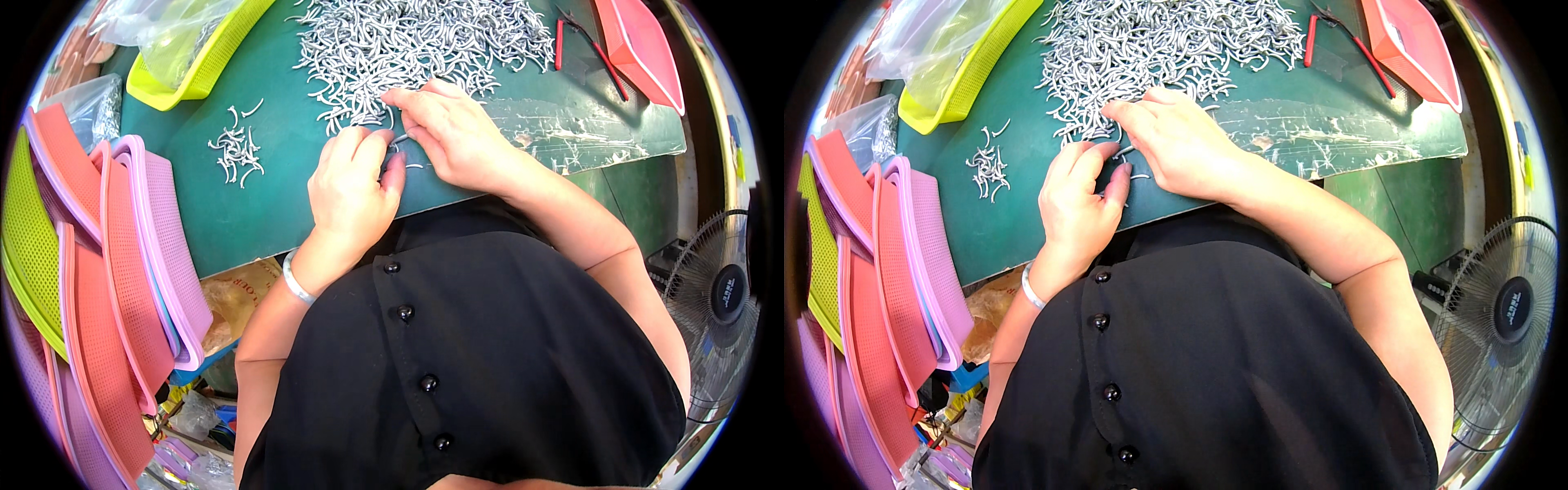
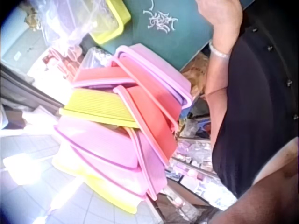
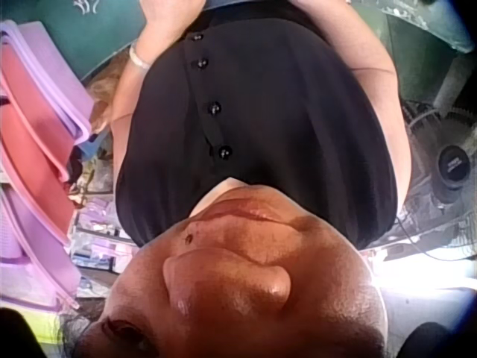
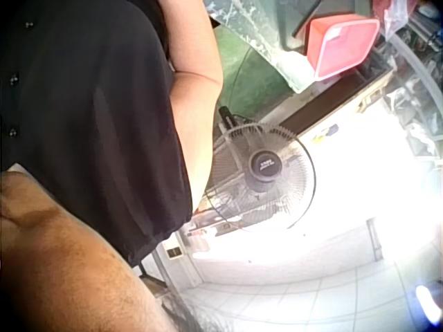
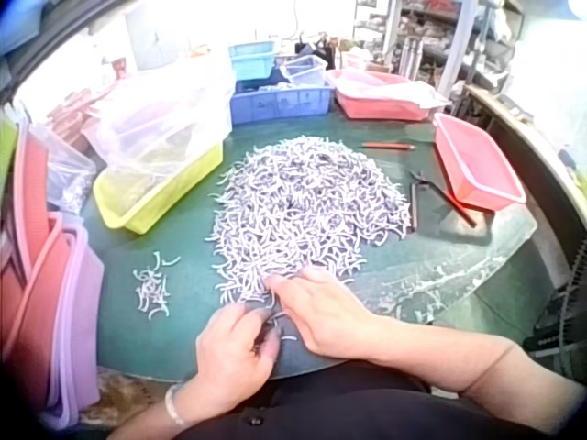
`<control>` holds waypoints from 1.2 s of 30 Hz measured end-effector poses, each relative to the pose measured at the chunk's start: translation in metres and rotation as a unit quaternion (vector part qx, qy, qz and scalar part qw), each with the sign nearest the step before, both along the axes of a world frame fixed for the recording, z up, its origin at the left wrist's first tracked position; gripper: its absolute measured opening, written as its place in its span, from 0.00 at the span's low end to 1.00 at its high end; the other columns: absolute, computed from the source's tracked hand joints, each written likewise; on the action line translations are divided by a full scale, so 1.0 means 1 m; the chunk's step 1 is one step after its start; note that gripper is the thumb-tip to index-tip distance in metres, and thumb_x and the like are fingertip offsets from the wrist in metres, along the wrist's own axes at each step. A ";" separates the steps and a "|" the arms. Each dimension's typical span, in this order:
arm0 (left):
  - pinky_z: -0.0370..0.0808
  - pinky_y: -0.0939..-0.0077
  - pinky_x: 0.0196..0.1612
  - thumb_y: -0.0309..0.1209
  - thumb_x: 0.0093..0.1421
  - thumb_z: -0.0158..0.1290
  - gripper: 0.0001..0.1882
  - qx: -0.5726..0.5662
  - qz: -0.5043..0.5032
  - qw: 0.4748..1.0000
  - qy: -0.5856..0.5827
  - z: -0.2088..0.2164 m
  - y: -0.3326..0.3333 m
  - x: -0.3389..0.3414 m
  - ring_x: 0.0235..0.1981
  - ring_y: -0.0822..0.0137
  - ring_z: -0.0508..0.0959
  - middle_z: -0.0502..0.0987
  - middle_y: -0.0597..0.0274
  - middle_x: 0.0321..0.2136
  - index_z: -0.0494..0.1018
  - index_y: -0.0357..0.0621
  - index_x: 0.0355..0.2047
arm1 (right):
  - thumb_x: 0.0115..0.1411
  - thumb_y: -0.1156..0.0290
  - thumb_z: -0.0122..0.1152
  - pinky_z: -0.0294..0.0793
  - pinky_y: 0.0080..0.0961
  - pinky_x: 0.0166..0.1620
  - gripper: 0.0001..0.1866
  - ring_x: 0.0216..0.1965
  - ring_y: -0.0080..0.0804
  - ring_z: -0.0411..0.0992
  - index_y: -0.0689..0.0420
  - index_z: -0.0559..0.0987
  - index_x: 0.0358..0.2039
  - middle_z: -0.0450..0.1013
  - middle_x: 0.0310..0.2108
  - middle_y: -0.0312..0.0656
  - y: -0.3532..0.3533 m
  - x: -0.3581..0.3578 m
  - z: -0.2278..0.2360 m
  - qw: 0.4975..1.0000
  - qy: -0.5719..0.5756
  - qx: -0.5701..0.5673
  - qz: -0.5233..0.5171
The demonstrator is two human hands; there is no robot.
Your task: The person sits at a green workbench and sorts small silver metal hooks by hand. They pick up individual hooks from a large pile, inspect them, and place them into a smaller, organized pile on the table. The process is repetitive and involves fine motor manipulation of the small metal pieces.
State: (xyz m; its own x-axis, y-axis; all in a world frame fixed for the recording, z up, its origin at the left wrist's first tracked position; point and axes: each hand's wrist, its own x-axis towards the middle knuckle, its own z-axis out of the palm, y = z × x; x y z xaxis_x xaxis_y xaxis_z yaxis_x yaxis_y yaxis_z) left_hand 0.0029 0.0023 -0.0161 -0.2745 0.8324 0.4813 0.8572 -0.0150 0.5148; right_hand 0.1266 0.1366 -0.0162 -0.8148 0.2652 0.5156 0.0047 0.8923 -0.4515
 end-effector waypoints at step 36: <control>0.71 0.66 0.37 0.26 0.47 0.62 0.10 0.024 -0.062 0.997 -0.029 0.006 -0.011 -0.007 0.33 0.58 0.76 0.76 0.58 0.30 0.78 0.40 0.31 | 0.54 0.82 0.52 0.70 0.36 0.46 0.24 0.40 0.41 0.71 0.57 0.74 0.53 0.77 0.35 0.40 0.002 0.005 0.017 0.996 -0.081 0.015 0.020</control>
State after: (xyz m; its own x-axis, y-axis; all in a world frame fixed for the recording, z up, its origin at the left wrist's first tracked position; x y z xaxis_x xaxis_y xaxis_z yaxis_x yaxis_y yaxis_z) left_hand -0.0036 -0.0085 -0.0097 -0.1990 0.8378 0.5084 0.8158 -0.1458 0.5597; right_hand 0.1312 0.1387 0.0005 -0.8976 0.2176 0.3834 0.0399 0.9062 -0.4209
